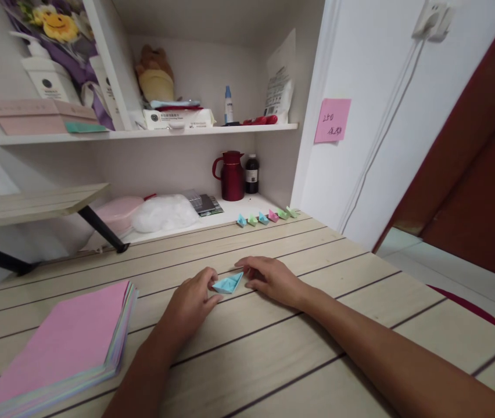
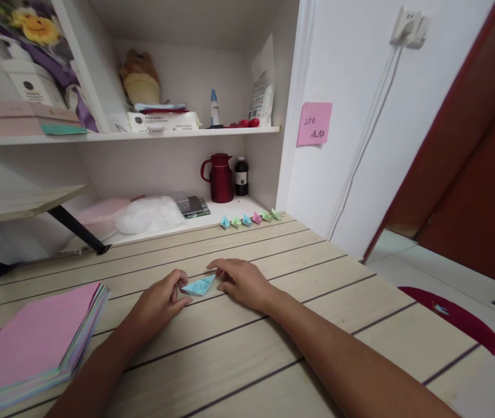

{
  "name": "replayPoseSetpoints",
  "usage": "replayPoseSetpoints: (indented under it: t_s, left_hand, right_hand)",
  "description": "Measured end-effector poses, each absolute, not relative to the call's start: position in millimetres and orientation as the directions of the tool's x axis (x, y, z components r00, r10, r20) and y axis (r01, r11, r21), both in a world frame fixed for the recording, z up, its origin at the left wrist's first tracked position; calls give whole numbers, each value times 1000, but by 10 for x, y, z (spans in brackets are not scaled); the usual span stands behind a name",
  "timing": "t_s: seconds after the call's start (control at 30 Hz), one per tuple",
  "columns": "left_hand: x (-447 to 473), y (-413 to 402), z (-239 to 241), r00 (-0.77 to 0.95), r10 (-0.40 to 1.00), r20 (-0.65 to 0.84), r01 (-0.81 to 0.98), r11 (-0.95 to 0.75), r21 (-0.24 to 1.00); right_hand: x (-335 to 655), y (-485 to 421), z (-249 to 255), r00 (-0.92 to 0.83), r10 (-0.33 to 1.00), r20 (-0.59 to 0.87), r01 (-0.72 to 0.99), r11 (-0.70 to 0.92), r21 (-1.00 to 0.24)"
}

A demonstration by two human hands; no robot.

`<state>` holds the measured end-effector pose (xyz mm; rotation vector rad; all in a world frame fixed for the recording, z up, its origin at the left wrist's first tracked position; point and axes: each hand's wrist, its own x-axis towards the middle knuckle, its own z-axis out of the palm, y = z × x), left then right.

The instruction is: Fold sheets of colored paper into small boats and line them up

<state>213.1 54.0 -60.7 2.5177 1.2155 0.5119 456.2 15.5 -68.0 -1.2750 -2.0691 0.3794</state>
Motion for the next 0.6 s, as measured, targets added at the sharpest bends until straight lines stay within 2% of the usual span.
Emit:
replayPoseSetpoints:
  t_s: [0.23,0.6]
  left_hand:
    - [2094,585,-645,533,822,203,679,-558,477]
    - [2187,580,-668,499,836,228,743,-548,385]
  right_hand:
    - [4564,177,-720,-249,880,405,634,464,-619]
    - [4521,111,-626,-395,834,385,615,552,-564]
